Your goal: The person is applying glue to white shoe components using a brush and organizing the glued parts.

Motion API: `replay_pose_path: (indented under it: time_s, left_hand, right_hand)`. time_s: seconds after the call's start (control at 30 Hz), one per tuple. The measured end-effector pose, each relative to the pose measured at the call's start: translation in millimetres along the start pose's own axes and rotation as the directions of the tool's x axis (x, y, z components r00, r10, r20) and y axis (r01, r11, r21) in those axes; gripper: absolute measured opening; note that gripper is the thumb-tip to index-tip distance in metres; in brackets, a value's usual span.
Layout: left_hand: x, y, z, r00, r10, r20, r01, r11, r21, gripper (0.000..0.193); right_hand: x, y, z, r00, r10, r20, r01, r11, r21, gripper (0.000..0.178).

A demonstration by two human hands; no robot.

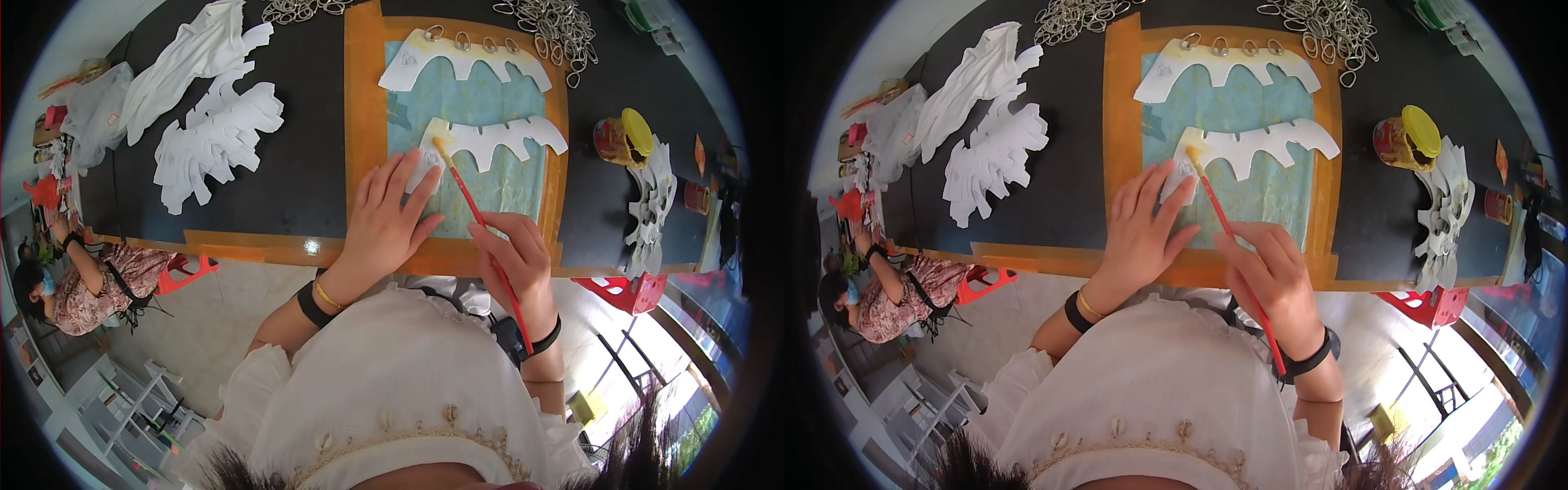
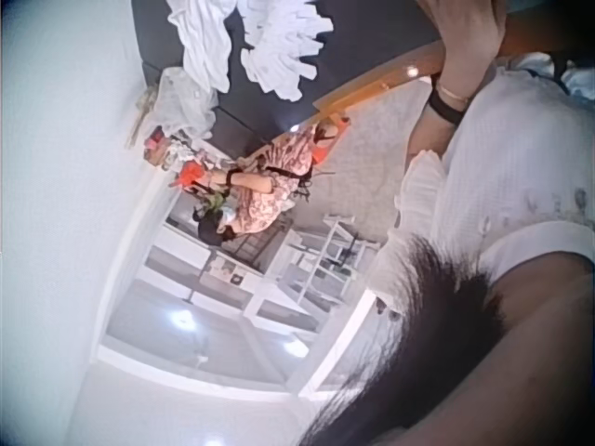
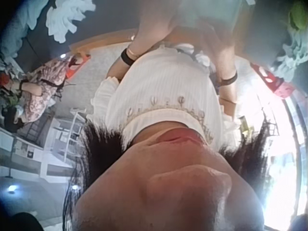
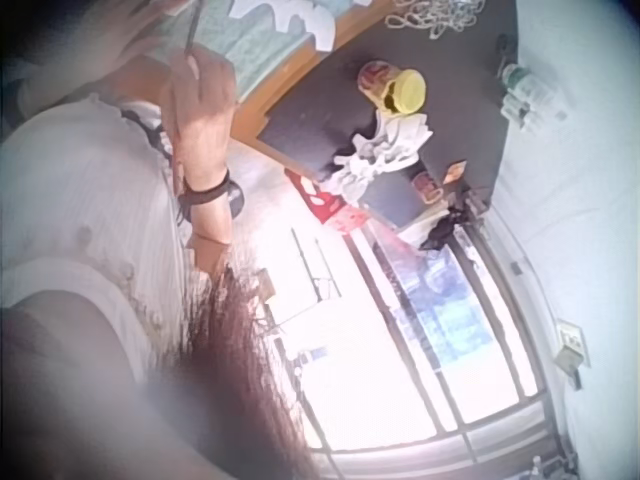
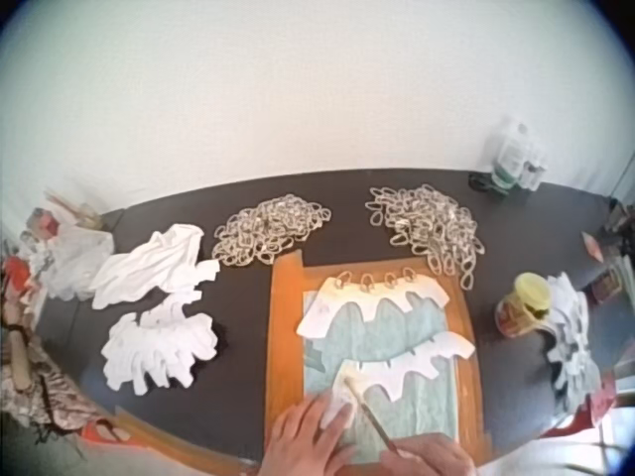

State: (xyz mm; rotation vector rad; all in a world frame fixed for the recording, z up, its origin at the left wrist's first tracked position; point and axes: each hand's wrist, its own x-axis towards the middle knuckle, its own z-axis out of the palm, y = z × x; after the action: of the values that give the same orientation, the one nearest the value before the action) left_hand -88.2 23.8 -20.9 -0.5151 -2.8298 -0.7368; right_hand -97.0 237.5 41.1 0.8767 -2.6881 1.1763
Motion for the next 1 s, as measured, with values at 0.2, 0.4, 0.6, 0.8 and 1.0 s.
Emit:
replay_pose_path:
  time_s: [0.2,0.4,0.6,0.8,1.0]
  left_hand:
    - [1,1,-1,1.000,-0.005,0.021,0.004,1.000,0.022,0.059]
    - [0,2,-1,1.000,-0.008,0.020,0.008,1.000,0.027,0.060]
    - [1,3,0,1.000,-0.011,0.024,0.010,1.000,0.027,0.060]
    - [0,2,-1,0.999,-0.020,0.036,0.019,0.999,0.031,0.061]
    - [1,2,-1,0.999,-0.015,0.033,0.015,1.000,0.018,0.061]
  right_hand:
    - [-5,3,-9,0.993,0.060,-0.104,-0.068,0.995,-0.077,0.041]
    - [-1,5,-2,0.992,0.058,-0.109,-0.059,0.998,-0.004,0.039]
    - [3,7,0,0.987,0.068,-0.143,-0.072,0.997,-0.019,0.035]
    - [3,10,-5,0.976,0.115,-0.187,-0.115,0.993,0.013,0.033]
    - [-4,5,-7,0.994,0.046,-0.101,-0.042,0.998,0.043,0.036]
